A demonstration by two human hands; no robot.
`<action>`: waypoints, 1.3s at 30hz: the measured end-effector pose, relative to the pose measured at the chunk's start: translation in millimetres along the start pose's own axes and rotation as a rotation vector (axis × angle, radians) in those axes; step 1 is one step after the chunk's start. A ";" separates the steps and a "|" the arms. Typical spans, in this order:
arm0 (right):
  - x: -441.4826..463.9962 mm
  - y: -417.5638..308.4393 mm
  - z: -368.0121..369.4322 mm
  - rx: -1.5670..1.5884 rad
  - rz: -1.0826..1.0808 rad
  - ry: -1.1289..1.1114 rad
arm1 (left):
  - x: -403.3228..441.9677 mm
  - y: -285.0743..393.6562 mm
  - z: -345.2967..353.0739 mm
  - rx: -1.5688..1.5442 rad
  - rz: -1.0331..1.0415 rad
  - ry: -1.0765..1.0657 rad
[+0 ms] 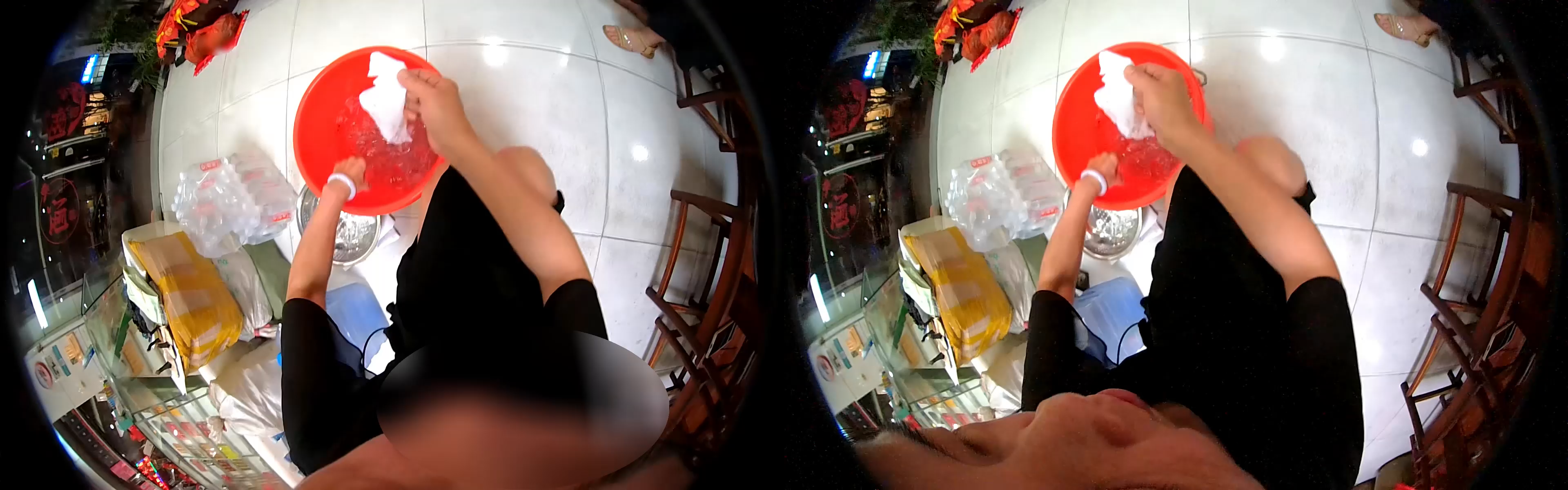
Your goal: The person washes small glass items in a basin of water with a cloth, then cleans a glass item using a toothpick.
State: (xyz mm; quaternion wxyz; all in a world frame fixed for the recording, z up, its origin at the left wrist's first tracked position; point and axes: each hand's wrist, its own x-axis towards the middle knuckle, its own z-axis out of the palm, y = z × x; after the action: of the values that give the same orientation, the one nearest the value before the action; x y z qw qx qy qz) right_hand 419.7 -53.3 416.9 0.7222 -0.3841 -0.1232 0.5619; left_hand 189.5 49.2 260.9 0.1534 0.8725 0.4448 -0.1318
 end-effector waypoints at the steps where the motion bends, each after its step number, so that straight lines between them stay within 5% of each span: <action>1: 2.4 -1.6 -1.4 -0.041 0.013 0.044 | 1.1 -11.1 14.1 -0.074 0.073 -0.005; 3: 3.3 0.5 0.5 0.032 0.013 0.018 | 7.6 -6.9 -9.2 -0.500 0.103 0.165; 5: 8.2 -1.1 0.1 -0.003 -0.041 -0.031 | -2.6 30.6 -77.7 -0.526 0.136 0.209; 7: 4.2 -6.7 2.8 0.022 -0.027 -0.047 | -10.8 42.5 -109.0 -1.045 0.213 0.132; 8: 6.5 -6.6 1.4 0.045 -0.016 -0.053 | -29.8 73.4 -145.7 -1.127 0.120 0.049; 10: 7.2 -5.4 -1.7 0.072 -0.004 -0.053 | 1.3 45.0 -101.4 -1.087 -0.023 -0.042; 12: 9.7 -5.3 -2.8 0.069 -0.046 -0.041 | 18.5 23.1 -43.8 -0.304 -0.008 -0.259; 13: 3.9 -5.3 -1.9 0.058 -0.047 -0.047 | 21.5 27.3 -19.2 0.425 0.136 -0.348; 14: -0.7 -6.4 -0.9 0.054 -0.015 -0.012 | 23.1 25.6 -12.1 0.420 0.143 -0.324; 16: 1.6 -5.8 -2.3 0.068 -0.013 0.026 | 15.7 17.3 -6.0 -0.541 0.167 0.114; 17: -1.6 -4.4 -3.5 0.074 0.005 0.036 | 2.7 36.3 -39.0 -0.575 0.161 0.090; 21: 4.1 -6.0 -2.3 0.104 -0.046 -0.050 | -17.2 41.4 -103.7 -1.646 0.109 -0.326; 23: 3.0 -4.5 -0.8 0.114 -0.040 -0.039 | 10.6 23.0 -44.4 -0.773 0.081 -0.038; 27: 2.5 -1.6 -3.9 0.116 0.009 0.011 | 22.3 0.5 -2.3 -0.850 0.054 0.400; 28: 5.9 3.4 -5.6 0.092 -0.047 0.053 | -3.3 34.2 -57.7 -1.351 -0.076 0.095; 31: 7.4 -0.8 -8.0 0.054 -0.070 0.020 | -30.9 63.3 -101.3 -2.225 0.078 -0.013; 39: 3.1 -0.8 -3.7 0.057 -0.037 0.001 | -65.7 84.5 -124.0 -2.468 0.122 -0.348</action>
State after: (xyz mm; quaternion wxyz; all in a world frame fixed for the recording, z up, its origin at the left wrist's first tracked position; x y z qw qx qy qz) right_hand 423.6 -52.0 414.2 0.7432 -0.3614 -0.1141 0.5514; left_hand 232.7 1.5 411.6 0.9319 0.1363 0.2042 0.2671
